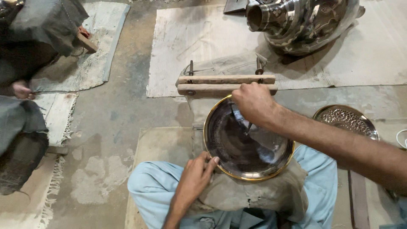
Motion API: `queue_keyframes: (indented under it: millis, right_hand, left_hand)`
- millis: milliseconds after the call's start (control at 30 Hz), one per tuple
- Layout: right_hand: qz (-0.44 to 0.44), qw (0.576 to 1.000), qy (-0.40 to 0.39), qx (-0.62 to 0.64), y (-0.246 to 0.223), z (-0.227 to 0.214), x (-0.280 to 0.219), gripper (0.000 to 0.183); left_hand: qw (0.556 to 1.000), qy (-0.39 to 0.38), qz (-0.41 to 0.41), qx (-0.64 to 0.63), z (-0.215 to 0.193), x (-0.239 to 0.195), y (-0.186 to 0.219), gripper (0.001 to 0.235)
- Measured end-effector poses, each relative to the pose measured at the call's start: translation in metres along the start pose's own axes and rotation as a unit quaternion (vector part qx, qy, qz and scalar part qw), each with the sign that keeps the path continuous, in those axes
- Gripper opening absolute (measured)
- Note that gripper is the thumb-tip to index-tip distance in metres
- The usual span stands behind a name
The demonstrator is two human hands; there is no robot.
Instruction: The person wipes a metal plate with a cloth, then uses a small tool to rub the surface in circular motions. The person continues to rub the plate with the tool, occasionally adjusting the plate's position.
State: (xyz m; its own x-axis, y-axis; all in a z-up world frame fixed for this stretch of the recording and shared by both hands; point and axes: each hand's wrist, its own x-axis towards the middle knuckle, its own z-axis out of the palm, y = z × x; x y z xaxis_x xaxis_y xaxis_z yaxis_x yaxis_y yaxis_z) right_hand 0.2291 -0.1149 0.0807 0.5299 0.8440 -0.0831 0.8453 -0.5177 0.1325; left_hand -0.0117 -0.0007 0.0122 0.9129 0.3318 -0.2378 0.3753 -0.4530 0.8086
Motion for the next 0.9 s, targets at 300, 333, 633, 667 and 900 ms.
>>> queue_keyframes:
  millis: [300,333,633,667,900]
  right_hand:
    - [-0.236,0.969,0.020,0.063,-0.007,-0.019,0.010,0.014]
    - [-0.231,0.972,-0.002,0.038,-0.007,-0.018,0.013,0.012]
    - [0.033,0.995,0.015,0.095,0.012,-0.001,0.001,0.021]
    - [0.040,0.998,-0.001,0.045,0.011,0.000,-0.001,0.018]
    - [-0.136,0.989,0.060,0.005,0.013,-0.007,-0.004,0.020]
  left_hand:
    - [0.958,0.136,0.254,0.000,-0.027,0.087,0.001,0.031]
    - [0.965,0.137,0.222,0.018,-0.024,0.090,0.001,0.030]
    - [0.998,0.041,-0.031,0.020,0.000,0.011,0.004,0.036]
    - [0.998,0.000,-0.070,-0.002,0.000,0.006,0.004,0.039]
    - [0.984,0.143,0.099,0.031,-0.025,0.065,0.004,0.035]
